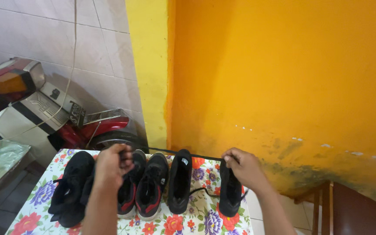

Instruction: The person unlaces a black sneaker on a floral tablecloth, removes the laces, and then re-laces the same shoe. The person then moves to a second sneaker and begins unlacing it.

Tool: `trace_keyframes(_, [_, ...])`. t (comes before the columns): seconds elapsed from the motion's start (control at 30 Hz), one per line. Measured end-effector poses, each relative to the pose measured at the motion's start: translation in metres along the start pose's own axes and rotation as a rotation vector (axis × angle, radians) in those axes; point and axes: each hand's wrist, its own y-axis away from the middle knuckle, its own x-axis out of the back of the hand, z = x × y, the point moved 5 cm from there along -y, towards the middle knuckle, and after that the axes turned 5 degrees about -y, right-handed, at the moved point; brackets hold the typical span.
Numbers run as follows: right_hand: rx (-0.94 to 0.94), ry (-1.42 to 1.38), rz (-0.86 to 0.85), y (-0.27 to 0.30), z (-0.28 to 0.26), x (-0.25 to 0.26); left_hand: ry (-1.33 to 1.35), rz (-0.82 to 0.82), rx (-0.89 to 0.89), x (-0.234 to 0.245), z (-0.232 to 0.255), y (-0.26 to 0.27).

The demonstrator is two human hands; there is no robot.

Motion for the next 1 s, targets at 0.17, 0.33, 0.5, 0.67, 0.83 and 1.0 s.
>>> trace_keyframes(0.17, [-0.053, -0.110, -0.176, 0.001, -0.028, -0.056, 0.098, -0.260, 0.051, -0.084, -0.020, 0.036])
trace_keyframes(0.33, [0.097, -0.403, -0.258, 0.007, -0.070, -0.084, -0.068, -0.462, -0.182, -0.144, -0.032, 0.075])
trace_keyframes(0.5, [0.032, -0.280, -0.079, 0.002, -0.075, -0.063, -0.536, -0.449, -0.394, -0.143, -0.030, 0.081])
trace_keyframes(0.67, [0.134, -0.081, -0.139, 0.001, -0.062, -0.045, -0.534, -0.571, -0.221, -0.124, -0.031, 0.068])
trace_keyframes(0.83, [0.108, -0.027, -0.087, 0.006, -0.017, -0.026, -0.038, -0.563, 0.017, -0.079, -0.022, 0.040])
trace_keyframes(1.0, [-0.054, -0.031, -0.009, 0.004, 0.028, -0.016, 0.435, -0.414, 0.013, -0.047, -0.006, 0.021])
